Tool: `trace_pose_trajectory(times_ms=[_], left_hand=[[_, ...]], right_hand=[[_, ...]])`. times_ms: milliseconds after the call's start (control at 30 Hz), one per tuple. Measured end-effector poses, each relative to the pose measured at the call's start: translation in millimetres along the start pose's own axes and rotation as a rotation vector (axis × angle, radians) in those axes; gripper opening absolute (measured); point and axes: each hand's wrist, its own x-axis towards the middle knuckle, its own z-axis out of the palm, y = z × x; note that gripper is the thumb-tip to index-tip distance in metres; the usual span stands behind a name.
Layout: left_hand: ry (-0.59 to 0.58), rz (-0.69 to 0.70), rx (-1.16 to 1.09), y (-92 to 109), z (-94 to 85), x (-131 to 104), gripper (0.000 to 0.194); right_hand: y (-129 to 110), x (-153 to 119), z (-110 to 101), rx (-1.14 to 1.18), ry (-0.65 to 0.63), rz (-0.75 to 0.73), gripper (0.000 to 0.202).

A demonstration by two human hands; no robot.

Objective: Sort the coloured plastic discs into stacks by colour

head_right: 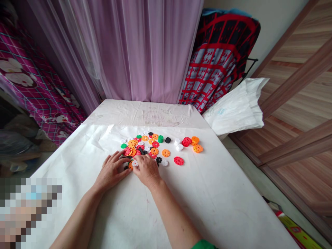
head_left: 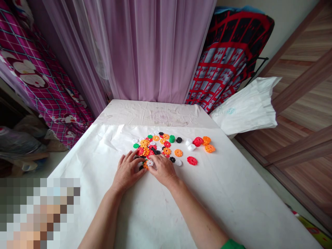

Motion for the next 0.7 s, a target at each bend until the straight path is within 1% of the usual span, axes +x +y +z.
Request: trace_pose_trajectory(times_ms=[100,167,233,300,400,500,600,700], left_hand=[[0.003,-0.009,-0.015,1.1,-1.4,0.1,0.035],[0.009,-0.008,-0.041,0.4,-1.3,0.6,0.035],[0.030,-0.019,-0.095,-1.5,-0.8,1.7,0.034],[0.088,-0.053,-0.185,-4.1,-0.7,3.2,0.036],[0.239,-0.184,-0.308,-8.1,-2.4,4.4,0.034],[0.370,-0.386,-0.338,-11.3,-6.3,3.2,0.032],[0.391,-0.527,-0.336,-12.9,-9.8,1.3,0.038],[0.370,-0.570,-0.327,-12.7,-11.1,0.8,0.041]], right_hand=[[17.7,-10.0,-9.1,0.019,0.139,0.046,0.023],[38.3,-21.4,-19.2,0.008,0.255,0.087,0.019],[61.2,-35.1,-29.8,-0.032,0.344,0.136,0.015],[80.4,-48.5,-38.2,-0.089,0.390,0.190,0.014],[94.3,-61.7,-43.2,-0.142,0.370,0.221,0.013],[93.0,-64.4,-41.7,-0.152,0.323,0.208,0.013],[87.5,-61.6,-39.3,-0.152,0.300,0.191,0.012],[84.5,-59.2,-37.5,-0.154,0.285,0.188,0.011]])
